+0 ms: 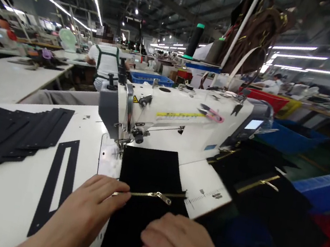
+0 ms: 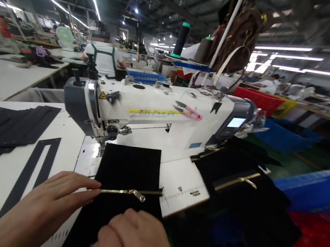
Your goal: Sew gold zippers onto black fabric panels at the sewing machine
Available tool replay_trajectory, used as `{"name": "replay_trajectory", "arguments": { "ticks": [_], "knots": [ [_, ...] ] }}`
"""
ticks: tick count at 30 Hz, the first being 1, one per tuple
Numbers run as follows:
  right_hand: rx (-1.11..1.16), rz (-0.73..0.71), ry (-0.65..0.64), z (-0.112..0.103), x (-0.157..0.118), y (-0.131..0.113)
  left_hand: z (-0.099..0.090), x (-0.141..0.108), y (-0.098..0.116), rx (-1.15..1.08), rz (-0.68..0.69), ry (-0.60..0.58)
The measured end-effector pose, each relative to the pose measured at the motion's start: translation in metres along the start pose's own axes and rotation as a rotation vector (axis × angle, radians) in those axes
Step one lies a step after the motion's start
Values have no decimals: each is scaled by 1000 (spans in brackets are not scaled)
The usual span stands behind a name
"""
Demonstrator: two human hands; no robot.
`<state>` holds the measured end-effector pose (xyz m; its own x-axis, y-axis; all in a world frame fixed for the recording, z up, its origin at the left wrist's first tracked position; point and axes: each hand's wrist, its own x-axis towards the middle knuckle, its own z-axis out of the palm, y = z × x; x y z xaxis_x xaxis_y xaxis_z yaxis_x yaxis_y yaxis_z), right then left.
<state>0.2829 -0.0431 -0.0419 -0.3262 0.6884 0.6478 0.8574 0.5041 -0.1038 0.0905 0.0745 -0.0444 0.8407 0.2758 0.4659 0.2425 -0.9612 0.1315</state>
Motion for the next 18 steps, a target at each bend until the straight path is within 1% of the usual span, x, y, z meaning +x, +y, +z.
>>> {"name": "replay_trajectory", "arguments": {
  "ticks": [2,4,7,10,12,14,16,18],
  "knots": [
    [-8,135,-120,-11,-4,21,12,21,5,-71,-77,-60],
    [34,274,-238,-12,-10,43,22,31,6,-107,-160,-135],
    [187,389,-337,-7,-18,66,28,31,3,-143,-239,-191],
    [325,447,-404,-6,-22,74,29,27,2,-171,-264,-175],
    [345,448,-440,-9,-23,73,28,26,3,-189,-265,-158],
    [296,411,-451,-12,-24,69,25,27,5,-194,-261,-148],
    [208,326,-426,-17,-22,66,17,31,6,-170,-247,-139],
    [119,231,-366,-26,-17,66,4,38,8,-142,-230,-108]
  ]
}}
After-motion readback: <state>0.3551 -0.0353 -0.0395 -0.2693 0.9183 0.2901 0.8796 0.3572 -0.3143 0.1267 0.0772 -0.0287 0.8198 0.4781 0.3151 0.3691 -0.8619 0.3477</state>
